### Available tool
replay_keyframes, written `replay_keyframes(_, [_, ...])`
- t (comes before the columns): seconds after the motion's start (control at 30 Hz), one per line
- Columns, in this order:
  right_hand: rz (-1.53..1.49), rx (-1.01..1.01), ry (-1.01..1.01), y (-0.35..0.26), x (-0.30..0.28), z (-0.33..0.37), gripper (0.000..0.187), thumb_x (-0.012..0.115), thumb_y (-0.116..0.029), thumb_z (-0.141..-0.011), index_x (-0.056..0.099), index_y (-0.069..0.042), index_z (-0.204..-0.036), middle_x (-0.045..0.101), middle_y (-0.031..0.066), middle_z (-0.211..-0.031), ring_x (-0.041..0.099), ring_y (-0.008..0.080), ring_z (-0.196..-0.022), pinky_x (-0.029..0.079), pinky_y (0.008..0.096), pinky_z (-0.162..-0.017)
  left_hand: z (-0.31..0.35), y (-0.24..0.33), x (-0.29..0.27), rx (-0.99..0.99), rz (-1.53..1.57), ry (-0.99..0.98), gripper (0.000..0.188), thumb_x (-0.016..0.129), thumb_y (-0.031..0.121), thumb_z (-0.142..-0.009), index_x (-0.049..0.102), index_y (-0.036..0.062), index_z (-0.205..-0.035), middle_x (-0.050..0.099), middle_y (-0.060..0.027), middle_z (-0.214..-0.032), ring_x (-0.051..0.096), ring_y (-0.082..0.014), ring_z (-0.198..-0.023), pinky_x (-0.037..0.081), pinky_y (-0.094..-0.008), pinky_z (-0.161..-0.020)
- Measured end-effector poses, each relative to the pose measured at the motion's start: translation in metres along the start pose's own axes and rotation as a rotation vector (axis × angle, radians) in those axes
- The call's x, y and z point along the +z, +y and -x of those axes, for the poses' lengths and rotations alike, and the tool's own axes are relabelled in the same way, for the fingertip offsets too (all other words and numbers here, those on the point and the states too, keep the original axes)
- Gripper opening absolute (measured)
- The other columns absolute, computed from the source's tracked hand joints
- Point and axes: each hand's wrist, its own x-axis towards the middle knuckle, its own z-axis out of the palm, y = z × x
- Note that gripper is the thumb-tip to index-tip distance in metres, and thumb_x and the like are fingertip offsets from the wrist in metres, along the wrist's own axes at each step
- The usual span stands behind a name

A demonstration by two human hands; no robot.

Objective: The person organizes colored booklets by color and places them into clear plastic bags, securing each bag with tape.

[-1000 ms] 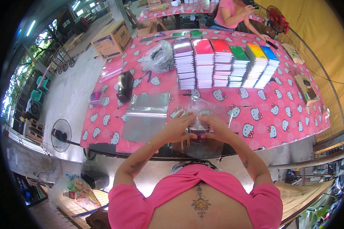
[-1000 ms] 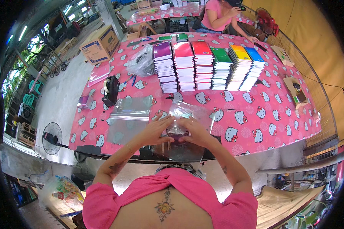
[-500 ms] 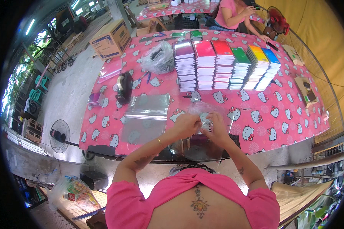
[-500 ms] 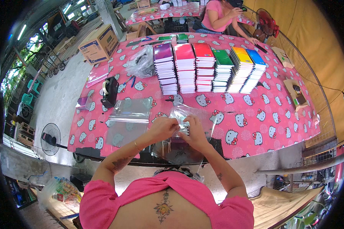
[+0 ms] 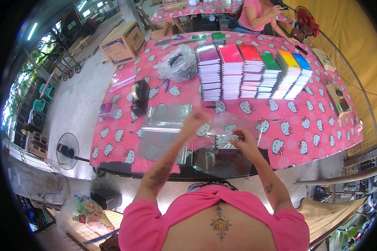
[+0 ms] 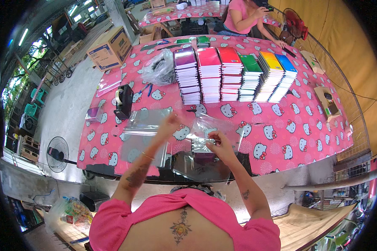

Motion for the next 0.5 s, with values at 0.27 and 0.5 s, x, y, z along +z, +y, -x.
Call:
replay_keyframes(0.27, [0.013,-0.016,0.073,0.008,-0.002,0.002,0.039,0.075,-0.007,-0.082,0.059,-0.006,-0.117,0.060,0.0035,-0.111,0.056,0.0119,-0.101,0.046,0.0258,-0.082,-0.003,-0.002,-0.270,-0.094,-0.344,0.638,0.050,0.077,0.026,-0.084,0.059,-0.0013,-0.123,0.061,-0.0070,-0.088,0.060,-0.0177,-0.076,0.051,-0.0330,-0.064])
replay_keyframes(0.5, [-0.042,0.019,0.000,-0.006,0.006,0.001,0.039,0.073,-0.005,-0.083,0.057,-0.007,-0.119,0.057,0.0006,-0.107,0.050,0.0069,-0.089,0.043,0.0223,-0.074,-0.012,-0.015,-0.328,-0.282,0.035,0.668,0.020,0.073,0.022,-0.085,0.066,0.0074,-0.097,0.059,0.0004,-0.077,0.055,-0.0105,-0.066,0.047,-0.0277,-0.054])
